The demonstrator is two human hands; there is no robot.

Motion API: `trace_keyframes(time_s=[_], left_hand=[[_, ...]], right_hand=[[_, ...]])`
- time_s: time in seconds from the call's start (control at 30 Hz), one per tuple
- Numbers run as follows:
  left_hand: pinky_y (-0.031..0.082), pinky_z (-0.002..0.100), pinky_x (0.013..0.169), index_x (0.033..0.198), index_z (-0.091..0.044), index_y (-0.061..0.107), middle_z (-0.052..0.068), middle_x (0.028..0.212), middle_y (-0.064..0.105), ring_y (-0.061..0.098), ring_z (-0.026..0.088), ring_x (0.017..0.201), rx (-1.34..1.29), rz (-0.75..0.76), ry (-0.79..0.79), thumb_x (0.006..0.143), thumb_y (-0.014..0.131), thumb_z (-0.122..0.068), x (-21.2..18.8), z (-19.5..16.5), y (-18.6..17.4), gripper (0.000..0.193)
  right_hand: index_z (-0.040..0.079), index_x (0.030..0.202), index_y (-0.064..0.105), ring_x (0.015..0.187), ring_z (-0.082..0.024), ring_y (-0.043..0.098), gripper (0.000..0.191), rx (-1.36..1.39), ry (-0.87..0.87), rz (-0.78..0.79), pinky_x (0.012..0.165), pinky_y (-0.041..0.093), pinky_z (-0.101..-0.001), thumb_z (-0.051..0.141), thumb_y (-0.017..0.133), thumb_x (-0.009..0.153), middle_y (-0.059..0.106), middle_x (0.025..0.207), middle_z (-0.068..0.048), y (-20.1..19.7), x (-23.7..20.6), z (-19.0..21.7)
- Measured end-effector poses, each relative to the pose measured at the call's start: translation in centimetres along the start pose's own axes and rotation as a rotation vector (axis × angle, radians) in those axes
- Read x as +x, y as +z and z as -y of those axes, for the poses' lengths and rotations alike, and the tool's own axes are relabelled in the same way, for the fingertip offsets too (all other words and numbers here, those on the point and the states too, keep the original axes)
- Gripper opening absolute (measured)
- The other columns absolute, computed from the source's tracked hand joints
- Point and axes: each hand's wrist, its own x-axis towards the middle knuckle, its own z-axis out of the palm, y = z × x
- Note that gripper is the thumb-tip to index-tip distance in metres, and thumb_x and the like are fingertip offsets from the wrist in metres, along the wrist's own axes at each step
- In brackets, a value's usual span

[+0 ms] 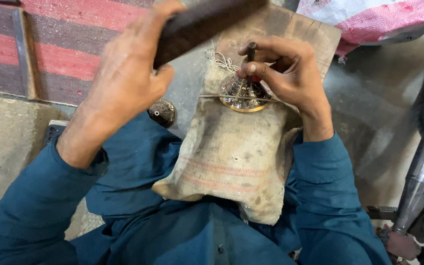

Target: The person sits cross-legged on the floor holding a small brass bell against a cushioned board, and uses a punch and a wooden mallet to repeatedly strike and emboss decorative patterns into the bell's surface, repositioning the bell and punch between strikes.

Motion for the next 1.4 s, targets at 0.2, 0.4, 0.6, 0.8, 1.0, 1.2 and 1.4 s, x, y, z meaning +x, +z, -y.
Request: trace_keyframes(time_s=[0.2, 0.4, 0.6, 0.8, 1.0, 1.2, 1.4], left_hand=[[0.049, 0.056, 0.088, 0.149, -0.021, 0.045, 0.019, 0.107, 0.059, 0.062, 0.044, 0.1, 0.078, 0.008, -0.025, 0.086, 0.077, -0.003, -0.1, -0.4, -0.1, 0.073], [0.051, 0.05, 0.086, 0.15, -0.019, 0.04, 0.017, 0.107, 0.062, 0.064, 0.04, 0.1, -0.04, -0.027, -0.108, 0.086, 0.072, -0.001, -1.3, -1.4, -0.2, 0.075], [0.057, 0.038, 0.087, 0.145, -0.005, 0.039, 0.013, 0.101, 0.066, 0.067, 0.024, 0.093, -0.904, -0.001, -0.305, 0.098, 0.069, -0.004, -3.0, -3.0, 3.8, 0.055], [0.06, 0.038, 0.082, 0.14, -0.006, 0.044, 0.012, 0.101, 0.071, 0.076, 0.024, 0.094, -0.543, 0.104, -0.435, 0.089, 0.071, -0.005, -2.6, -1.2, 2.9, 0.058], [0.054, 0.052, 0.084, 0.146, -0.009, 0.042, 0.026, 0.112, 0.064, 0.065, 0.048, 0.101, -0.099, 0.024, -0.024, 0.078, 0.073, 0.004, -0.2, -2.5, -0.2, 0.076], [0.051, 0.054, 0.078, 0.148, -0.016, 0.041, 0.018, 0.099, 0.061, 0.065, 0.041, 0.091, -0.172, 0.082, -0.288, 0.085, 0.069, 0.0, -0.2, -2.6, -0.2, 0.07], [0.051, 0.056, 0.081, 0.148, -0.013, 0.046, 0.026, 0.105, 0.066, 0.065, 0.048, 0.096, 0.088, 0.088, -0.143, 0.082, 0.071, 0.0, -0.9, -1.4, -0.4, 0.072]], right_hand=[[-0.003, 0.126, 0.066, 0.1, -0.017, 0.076, 0.023, 0.04, -0.002, 0.019, 0.078, 0.06, -0.0242, -0.002, 0.071, 0.103, 0.076, 0.103, -0.01, -0.1, 0.2, -0.2], [-0.002, 0.128, 0.065, 0.102, -0.017, 0.077, 0.024, 0.101, -0.039, 0.028, 0.086, 0.063, -0.0259, -0.001, 0.069, 0.104, 0.075, 0.105, -0.009, -0.5, 0.0, -0.7], [-0.004, 0.127, 0.067, 0.101, -0.018, 0.076, 0.024, 0.069, -0.021, 0.107, 0.09, 0.063, -0.0284, -0.002, 0.069, 0.103, 0.076, 0.104, -0.01, -1.6, 0.4, -1.2], [-0.004, 0.127, 0.068, 0.102, -0.018, 0.077, 0.025, 0.14, -0.025, 0.148, 0.09, 0.063, -0.0285, -0.002, 0.071, 0.102, 0.075, 0.105, -0.01, -1.9, 0.7, -1.6], [-0.004, 0.114, 0.07, 0.098, -0.017, 0.076, 0.018, 0.046, -0.066, 0.152, 0.085, 0.063, -0.028, 0.002, 0.078, 0.098, 0.074, 0.1, -0.009, -2.2, 0.8, -1.8], [-0.004, 0.117, 0.07, 0.098, -0.015, 0.076, 0.023, 0.093, -0.05, 0.175, 0.087, 0.062, -0.027, 0.002, 0.078, 0.097, 0.076, 0.101, -0.01, -2.3, 0.8, -1.6], [-0.004, 0.126, 0.068, 0.102, -0.016, 0.076, 0.024, 0.209, -0.076, 0.076, 0.094, 0.063, -0.0278, 0.0, 0.072, 0.103, 0.077, 0.107, -0.011, -1.2, 0.5, -1.9]])
